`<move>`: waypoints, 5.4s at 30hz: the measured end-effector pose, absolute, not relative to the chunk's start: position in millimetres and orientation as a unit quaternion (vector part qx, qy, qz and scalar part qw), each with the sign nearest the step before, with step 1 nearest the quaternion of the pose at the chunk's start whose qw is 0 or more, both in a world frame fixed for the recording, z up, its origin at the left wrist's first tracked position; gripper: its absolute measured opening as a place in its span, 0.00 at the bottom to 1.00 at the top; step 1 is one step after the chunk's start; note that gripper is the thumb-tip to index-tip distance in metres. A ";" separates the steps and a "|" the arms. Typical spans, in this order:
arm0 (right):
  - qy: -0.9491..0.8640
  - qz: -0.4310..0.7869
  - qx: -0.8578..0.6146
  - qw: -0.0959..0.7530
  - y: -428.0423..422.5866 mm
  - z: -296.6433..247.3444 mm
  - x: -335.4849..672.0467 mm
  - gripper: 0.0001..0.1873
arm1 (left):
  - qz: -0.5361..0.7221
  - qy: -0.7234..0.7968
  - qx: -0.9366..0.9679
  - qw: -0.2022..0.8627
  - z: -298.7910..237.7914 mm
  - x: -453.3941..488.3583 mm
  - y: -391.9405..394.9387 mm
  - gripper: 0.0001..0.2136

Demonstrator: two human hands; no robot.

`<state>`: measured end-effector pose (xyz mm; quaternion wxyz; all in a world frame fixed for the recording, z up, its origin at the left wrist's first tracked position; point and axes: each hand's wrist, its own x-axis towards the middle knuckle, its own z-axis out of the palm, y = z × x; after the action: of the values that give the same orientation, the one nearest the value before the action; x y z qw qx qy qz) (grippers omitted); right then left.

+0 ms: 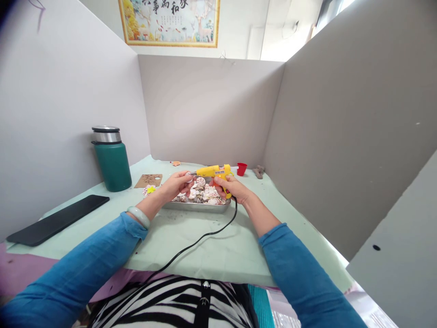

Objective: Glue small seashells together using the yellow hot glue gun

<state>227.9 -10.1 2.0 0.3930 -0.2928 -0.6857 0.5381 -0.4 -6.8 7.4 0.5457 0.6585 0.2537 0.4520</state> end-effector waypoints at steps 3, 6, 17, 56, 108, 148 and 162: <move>-0.686 0.538 -0.291 0.394 -9.1 1.6 228.9 0.21 | 0.453 0.254 0.660 0.543 7.7 -0.5 -7.3 0.07; -0.690 0.535 -0.289 0.393 -8.8 1.3 229.0 0.21 | 0.452 0.254 0.665 0.538 7.9 -0.4 -8.4 0.07; -0.693 0.536 -0.281 0.392 -9.6 0.9 226.9 0.20 | 0.443 0.259 0.679 0.525 6.4 0.2 -7.5 0.08; -0.692 0.530 -0.280 0.403 -6.0 -1.1 228.3 0.20 | 0.456 0.262 0.669 0.525 7.3 -0.2 -7.0 0.08; -0.696 0.525 -0.285 0.399 -8.1 -0.4 227.7 0.19 | 0.460 0.262 0.655 0.539 7.0 -0.5 -6.4 0.08; -0.696 0.512 -0.292 0.411 -6.0 -2.5 227.4 0.20 | 0.447 0.262 0.675 0.525 7.4 0.0 -7.6 0.08; -0.801 0.113 -0.466 0.358 -1.4 0.0 221.7 0.21 | 0.522 0.246 0.633 0.516 8.0 -1.3 -3.7 0.09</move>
<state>221.7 -1.4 0.0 0.3581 -0.4659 -0.8012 0.1132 -1.3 -3.7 8.0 0.5157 0.6334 0.2458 0.5220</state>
